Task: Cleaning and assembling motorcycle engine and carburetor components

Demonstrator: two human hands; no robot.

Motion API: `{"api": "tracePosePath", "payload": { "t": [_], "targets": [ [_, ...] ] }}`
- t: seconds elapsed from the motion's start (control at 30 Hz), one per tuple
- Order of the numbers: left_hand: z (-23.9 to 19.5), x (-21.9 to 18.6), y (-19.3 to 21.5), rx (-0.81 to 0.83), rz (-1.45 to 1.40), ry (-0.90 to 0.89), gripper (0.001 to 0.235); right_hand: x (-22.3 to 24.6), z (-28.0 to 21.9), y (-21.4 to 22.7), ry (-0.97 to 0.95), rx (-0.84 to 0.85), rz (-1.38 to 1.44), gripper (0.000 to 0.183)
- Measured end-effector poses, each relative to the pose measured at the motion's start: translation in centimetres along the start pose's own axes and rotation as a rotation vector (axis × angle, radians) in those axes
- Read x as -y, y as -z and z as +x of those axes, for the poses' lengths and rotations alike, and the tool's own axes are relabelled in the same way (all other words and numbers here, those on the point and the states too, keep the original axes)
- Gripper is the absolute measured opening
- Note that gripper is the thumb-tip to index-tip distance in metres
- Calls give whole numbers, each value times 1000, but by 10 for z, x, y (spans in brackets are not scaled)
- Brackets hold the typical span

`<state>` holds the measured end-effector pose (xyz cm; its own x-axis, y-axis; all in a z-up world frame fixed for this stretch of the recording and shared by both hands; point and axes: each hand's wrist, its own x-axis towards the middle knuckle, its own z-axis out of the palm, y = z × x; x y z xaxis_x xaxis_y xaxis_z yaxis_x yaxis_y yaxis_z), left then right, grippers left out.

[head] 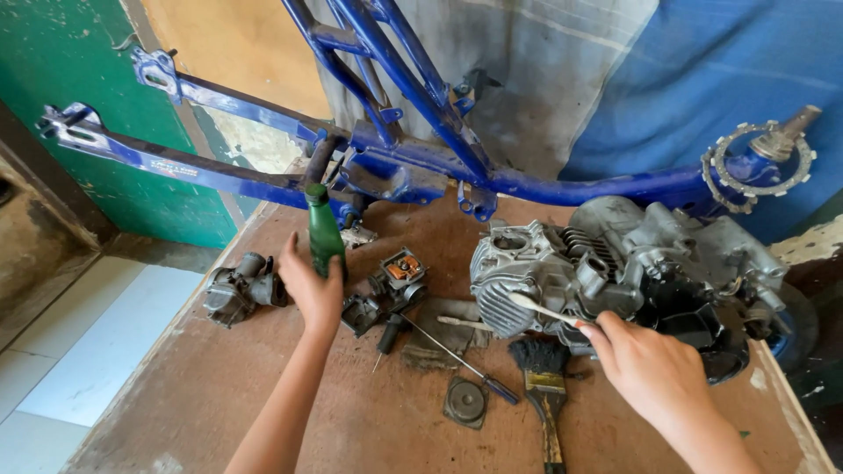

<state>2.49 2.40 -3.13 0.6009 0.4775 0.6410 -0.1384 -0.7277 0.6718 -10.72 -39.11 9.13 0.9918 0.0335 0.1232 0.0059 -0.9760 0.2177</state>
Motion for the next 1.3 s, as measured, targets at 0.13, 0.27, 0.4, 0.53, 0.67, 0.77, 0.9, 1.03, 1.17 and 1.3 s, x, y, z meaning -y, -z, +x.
{"api": "tracePosePath", "payload": {
  "t": [0.13, 0.27, 0.4, 0.53, 0.67, 0.77, 0.9, 1.03, 1.17, 1.3],
  "targets": [
    [-34, -77, 20, -97, -277, -264, 64, 9, 14, -26, 86, -59, 0, 38],
    [-66, -119, -5, 477, -640, -205, 67, 11, 14, -14, 127, -153, -18, 38],
    [-93, -129, -49, 869, -902, -158, 126, -1, -8, 29, 27, -97, -198, 39],
    [-117, -119, -80, 661, -874, -235, 125, 11, 13, 26, 109, -41, -159, 38],
    [-117, -105, -86, 689, -829, -264, 121, 9, 35, 11, 152, -21, -146, 29],
    [-115, -103, -88, 686, -838, -261, 119, 5, 34, 28, 134, 97, -213, 28],
    [-114, -102, -89, 675, -845, -275, 117, 20, 36, 24, 174, -109, -229, 27],
    [-115, -101, -89, 664, -858, -270, 116, 3, 32, 28, 214, 141, -264, 33],
    [-116, -98, -91, 674, -845, -279, 118, 15, 28, 30, 143, 7, -352, 28],
    [-114, -99, -87, 682, -798, -309, 116, 7, 28, 20, 170, 149, -343, 33]
  ]
}}
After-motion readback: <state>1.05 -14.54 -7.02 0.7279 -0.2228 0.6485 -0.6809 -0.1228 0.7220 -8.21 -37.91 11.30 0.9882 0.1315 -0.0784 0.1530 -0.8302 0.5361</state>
